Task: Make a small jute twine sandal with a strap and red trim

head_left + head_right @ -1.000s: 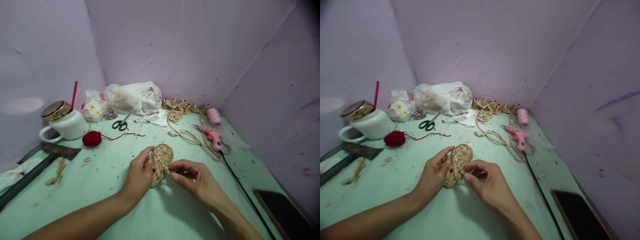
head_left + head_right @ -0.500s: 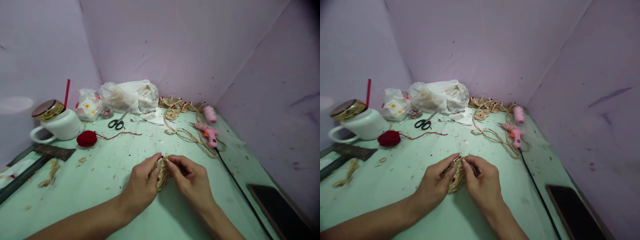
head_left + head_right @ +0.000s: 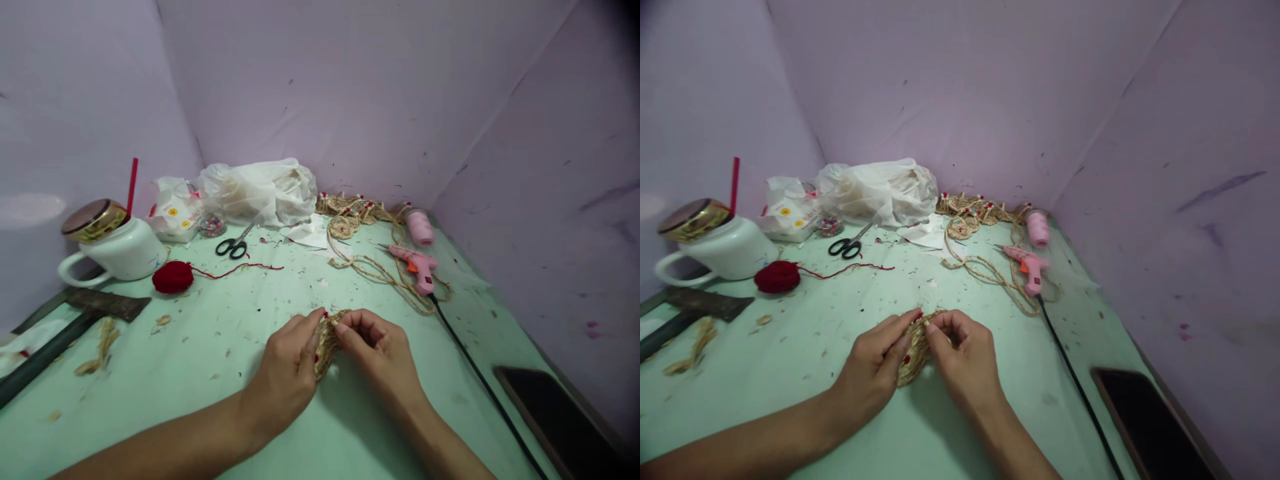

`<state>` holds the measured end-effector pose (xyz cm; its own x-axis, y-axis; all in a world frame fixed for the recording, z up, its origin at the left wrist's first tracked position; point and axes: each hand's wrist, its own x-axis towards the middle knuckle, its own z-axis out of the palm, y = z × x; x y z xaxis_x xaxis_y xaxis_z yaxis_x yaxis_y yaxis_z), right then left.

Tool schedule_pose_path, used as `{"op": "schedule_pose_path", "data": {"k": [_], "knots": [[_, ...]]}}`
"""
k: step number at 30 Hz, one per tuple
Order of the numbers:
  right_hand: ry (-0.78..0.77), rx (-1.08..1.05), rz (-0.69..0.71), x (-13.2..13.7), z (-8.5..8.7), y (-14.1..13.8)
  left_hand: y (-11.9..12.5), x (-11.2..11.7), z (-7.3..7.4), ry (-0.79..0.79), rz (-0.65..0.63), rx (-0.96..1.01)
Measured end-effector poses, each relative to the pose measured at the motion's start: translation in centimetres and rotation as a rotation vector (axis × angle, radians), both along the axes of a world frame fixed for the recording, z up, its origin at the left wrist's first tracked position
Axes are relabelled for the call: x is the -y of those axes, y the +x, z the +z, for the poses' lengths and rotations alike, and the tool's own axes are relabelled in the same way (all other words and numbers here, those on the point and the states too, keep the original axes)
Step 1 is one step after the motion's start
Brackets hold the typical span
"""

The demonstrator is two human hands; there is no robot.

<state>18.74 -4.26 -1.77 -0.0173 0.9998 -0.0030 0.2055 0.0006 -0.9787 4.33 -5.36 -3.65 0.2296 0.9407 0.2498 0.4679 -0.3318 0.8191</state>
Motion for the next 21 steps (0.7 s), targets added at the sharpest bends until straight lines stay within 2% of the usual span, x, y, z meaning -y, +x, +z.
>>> {"op": "schedule_pose_path", "data": {"k": [9,21], "knots": [[0.08,0.181,0.09,0.28,0.01,-0.01,0.01,-0.16,-0.25,-0.032,-0.021,0.046],[0.042,0.194,0.091,0.1,-0.02,0.24,0.08,-0.11,-0.16,0.001,-0.071,0.052]]}}
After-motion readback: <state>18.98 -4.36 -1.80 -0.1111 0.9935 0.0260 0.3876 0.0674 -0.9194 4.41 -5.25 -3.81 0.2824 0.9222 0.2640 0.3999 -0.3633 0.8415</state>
